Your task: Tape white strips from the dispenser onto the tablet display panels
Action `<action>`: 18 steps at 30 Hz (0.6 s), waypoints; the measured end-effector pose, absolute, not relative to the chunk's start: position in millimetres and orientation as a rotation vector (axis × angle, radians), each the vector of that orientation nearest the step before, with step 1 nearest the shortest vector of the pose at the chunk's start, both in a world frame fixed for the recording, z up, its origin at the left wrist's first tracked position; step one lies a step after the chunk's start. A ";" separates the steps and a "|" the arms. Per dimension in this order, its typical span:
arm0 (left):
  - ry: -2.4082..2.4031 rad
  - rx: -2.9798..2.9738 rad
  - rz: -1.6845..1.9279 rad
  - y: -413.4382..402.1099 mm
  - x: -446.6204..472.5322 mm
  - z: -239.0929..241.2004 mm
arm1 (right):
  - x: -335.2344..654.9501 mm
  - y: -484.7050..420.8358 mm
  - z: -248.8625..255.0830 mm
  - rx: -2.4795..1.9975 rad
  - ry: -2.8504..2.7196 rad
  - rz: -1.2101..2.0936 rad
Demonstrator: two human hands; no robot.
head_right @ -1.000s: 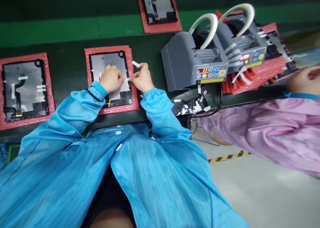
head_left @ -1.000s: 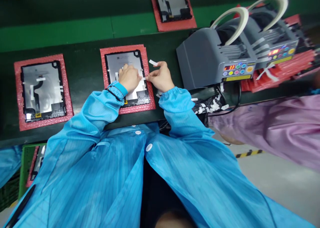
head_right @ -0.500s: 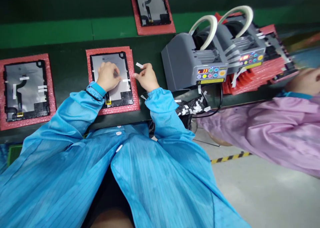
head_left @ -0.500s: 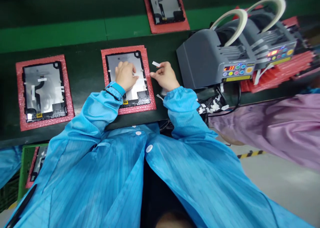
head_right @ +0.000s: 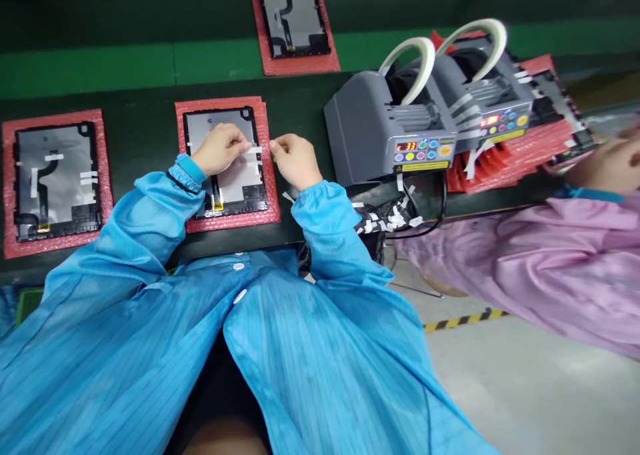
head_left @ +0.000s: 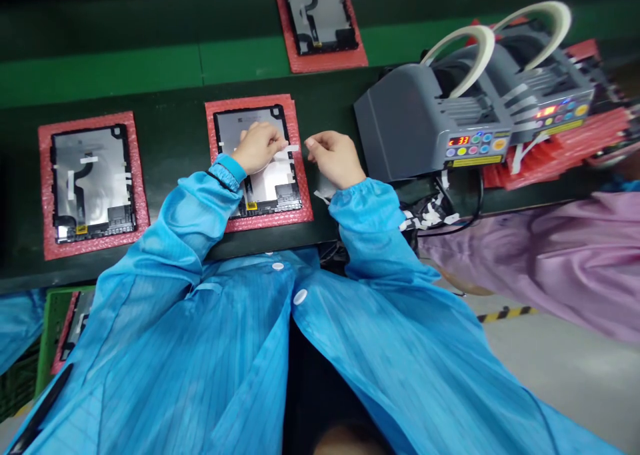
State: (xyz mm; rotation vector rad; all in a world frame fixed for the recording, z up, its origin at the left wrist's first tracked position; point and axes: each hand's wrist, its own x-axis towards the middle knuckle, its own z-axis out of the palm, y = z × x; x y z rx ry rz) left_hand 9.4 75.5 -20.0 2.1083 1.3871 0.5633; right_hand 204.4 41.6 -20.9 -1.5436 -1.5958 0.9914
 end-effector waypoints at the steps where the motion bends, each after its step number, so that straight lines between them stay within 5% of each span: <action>1: 1.399 2.097 0.554 75.7 9.4 -20.0 | 205.0 42.9 -22.1 -1.555 -1.598 0.956; 18: 1.695 2.192 0.136 53.2 31.6 1.6 | 185.4 61.1 -48.5 -1.706 -1.989 0.636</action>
